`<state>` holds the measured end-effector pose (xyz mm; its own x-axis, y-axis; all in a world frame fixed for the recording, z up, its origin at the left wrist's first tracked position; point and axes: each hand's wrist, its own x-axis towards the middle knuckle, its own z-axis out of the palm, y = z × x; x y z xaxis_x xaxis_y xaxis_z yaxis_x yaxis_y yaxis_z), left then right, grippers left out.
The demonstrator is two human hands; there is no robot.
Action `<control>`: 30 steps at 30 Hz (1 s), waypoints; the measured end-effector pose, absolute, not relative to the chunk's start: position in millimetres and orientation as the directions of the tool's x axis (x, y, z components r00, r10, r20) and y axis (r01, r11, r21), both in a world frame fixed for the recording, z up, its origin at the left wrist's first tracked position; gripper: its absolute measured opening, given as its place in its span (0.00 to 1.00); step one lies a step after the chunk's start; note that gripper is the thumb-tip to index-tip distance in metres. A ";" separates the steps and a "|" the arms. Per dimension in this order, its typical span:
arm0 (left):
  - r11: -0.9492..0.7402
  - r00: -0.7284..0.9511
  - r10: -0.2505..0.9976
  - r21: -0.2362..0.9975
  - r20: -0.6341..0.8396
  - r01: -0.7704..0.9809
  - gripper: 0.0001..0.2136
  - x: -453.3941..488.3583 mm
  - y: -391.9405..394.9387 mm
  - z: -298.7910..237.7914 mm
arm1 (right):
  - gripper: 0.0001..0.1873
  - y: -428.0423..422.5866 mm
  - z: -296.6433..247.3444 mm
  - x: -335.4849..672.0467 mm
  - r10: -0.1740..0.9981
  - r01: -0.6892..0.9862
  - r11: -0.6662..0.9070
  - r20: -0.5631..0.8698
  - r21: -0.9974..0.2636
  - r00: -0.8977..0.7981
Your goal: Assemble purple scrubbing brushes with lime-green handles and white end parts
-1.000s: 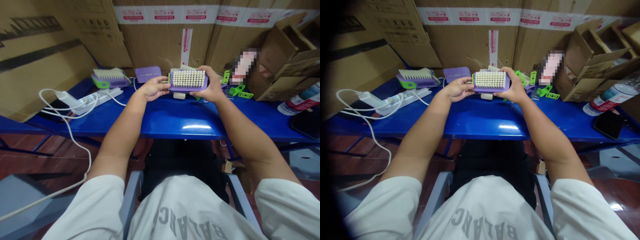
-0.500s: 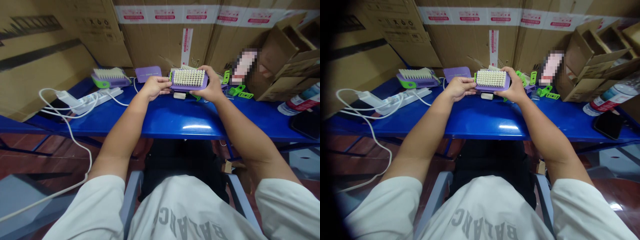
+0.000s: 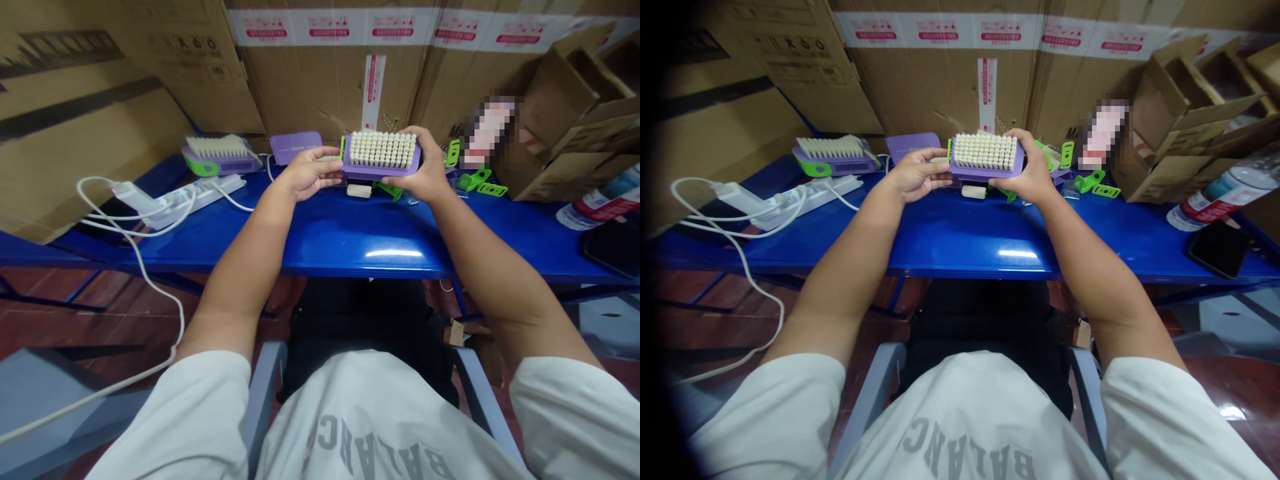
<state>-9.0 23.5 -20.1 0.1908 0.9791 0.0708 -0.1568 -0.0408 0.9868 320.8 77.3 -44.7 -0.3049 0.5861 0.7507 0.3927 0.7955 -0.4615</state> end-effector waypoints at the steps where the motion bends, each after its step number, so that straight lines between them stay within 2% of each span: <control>1: -0.035 0.200 0.978 0.986 0.067 -0.160 0.14 -9.4 23.1 -19.8 | 0.61 76.7 -44.1 320.8 0.586 0.393 0.795 0.750 -0.461 -0.306; 10: 0.020 0.251 0.968 0.989 0.017 -0.144 0.11 -10.6 19.3 -17.6 | 0.62 66.9 -41.9 316.4 0.613 0.404 0.776 0.730 -0.485 -0.302; 25: 0.022 0.237 0.971 0.989 0.013 -0.145 0.13 -12.0 21.2 -17.6 | 0.58 54.8 -32.5 309.3 0.655 0.406 0.742 0.706 -0.533 -0.270; 30: 0.011 0.197 0.980 0.989 0.019 -0.147 0.07 -9.3 19.5 -16.2 | 0.60 56.7 -33.1 309.2 0.663 0.389 0.741 0.693 -0.548 -0.285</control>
<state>-9.3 19.5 -16.2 0.1973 0.9802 0.0187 -0.1469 0.0107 0.9891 309.2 56.7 -33.1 -0.2854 0.6625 0.6925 0.3886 0.7405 -0.5483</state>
